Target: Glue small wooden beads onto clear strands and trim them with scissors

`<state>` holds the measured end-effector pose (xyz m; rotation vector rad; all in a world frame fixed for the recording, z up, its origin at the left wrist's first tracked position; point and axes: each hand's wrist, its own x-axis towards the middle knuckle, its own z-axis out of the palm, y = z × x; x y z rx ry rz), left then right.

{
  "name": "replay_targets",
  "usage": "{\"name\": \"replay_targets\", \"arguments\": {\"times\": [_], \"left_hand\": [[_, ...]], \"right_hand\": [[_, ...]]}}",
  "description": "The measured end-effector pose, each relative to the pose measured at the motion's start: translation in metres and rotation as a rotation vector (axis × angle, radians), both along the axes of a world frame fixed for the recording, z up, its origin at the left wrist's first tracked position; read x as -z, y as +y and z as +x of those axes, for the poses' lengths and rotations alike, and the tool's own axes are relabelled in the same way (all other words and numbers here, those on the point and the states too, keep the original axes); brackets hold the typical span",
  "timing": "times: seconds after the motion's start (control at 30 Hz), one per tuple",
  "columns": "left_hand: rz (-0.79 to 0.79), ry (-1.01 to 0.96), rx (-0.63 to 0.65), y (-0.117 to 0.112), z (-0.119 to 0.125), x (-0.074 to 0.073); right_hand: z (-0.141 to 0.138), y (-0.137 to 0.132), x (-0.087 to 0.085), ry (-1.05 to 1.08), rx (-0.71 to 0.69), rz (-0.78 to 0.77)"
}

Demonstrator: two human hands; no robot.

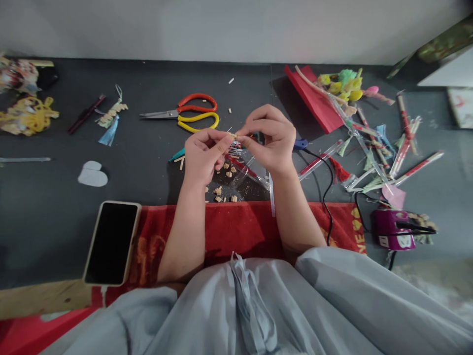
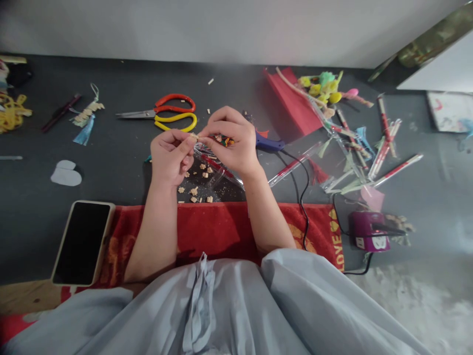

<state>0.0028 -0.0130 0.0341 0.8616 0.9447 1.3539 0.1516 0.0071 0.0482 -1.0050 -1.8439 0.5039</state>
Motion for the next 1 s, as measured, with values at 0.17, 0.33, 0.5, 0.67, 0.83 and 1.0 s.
{"name": "replay_targets", "arguments": {"times": [0.17, 0.33, 0.5, 0.67, 0.83, 1.0], "left_hand": [[0.094, 0.023, -0.027, -0.0005, 0.0001, 0.0044], [0.187, 0.127, -0.096, -0.0017, -0.001, 0.0046], [0.238, 0.175, -0.105, -0.0025, -0.002, 0.0027], [0.304, 0.175, -0.125, -0.003, -0.001, 0.0026], [0.311, 0.201, -0.153, -0.0036, 0.0003, 0.0034], [0.292, 0.217, -0.16, -0.0041, 0.0007, 0.0025]], "right_hand": [[-0.0012, 0.0022, 0.0027, 0.03, 0.02, -0.071], [-0.0005, 0.0046, 0.0033, 0.069, -0.017, -0.097], [0.0012, 0.005, 0.001, 0.093, -0.044, -0.092], [0.0014, 0.0047, -0.0008, 0.118, -0.06, -0.071], [-0.0006, 0.0028, -0.0027, 0.091, -0.028, -0.063], [-0.0017, 0.0017, -0.0013, 0.075, -0.006, -0.067]]}}
